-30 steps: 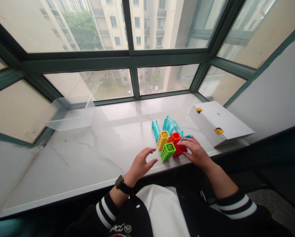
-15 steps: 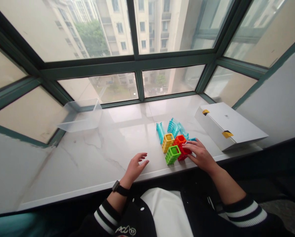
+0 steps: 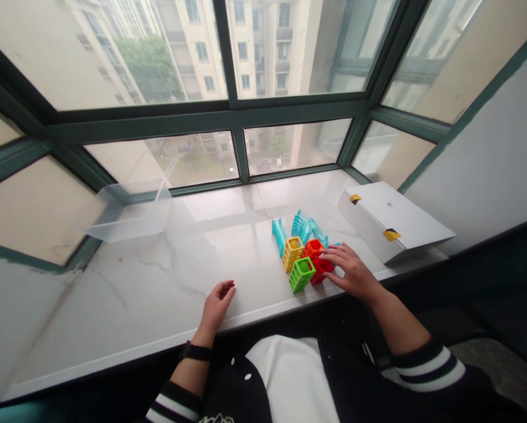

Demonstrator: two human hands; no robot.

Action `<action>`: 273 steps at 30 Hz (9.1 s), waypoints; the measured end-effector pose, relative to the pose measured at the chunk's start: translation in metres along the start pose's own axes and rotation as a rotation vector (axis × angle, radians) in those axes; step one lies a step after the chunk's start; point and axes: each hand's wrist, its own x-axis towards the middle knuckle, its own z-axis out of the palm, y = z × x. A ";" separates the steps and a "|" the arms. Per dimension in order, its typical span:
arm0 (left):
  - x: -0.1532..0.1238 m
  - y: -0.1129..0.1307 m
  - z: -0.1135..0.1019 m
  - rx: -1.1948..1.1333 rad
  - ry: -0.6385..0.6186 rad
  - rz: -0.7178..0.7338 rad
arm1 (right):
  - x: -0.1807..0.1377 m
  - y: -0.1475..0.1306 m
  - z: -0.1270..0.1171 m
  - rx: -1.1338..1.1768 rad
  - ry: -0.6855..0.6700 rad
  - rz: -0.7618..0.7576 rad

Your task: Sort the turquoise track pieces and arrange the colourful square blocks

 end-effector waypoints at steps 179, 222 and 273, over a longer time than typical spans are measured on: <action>0.023 0.027 -0.055 1.005 -0.028 0.142 | 0.164 -0.138 0.196 -0.073 -0.537 0.238; -0.011 0.064 0.020 0.943 -0.165 0.534 | 0.164 -0.121 0.199 -0.071 -0.446 0.480; -0.007 0.073 0.012 1.229 -0.161 0.444 | 0.158 -0.127 0.204 -0.087 -0.414 0.470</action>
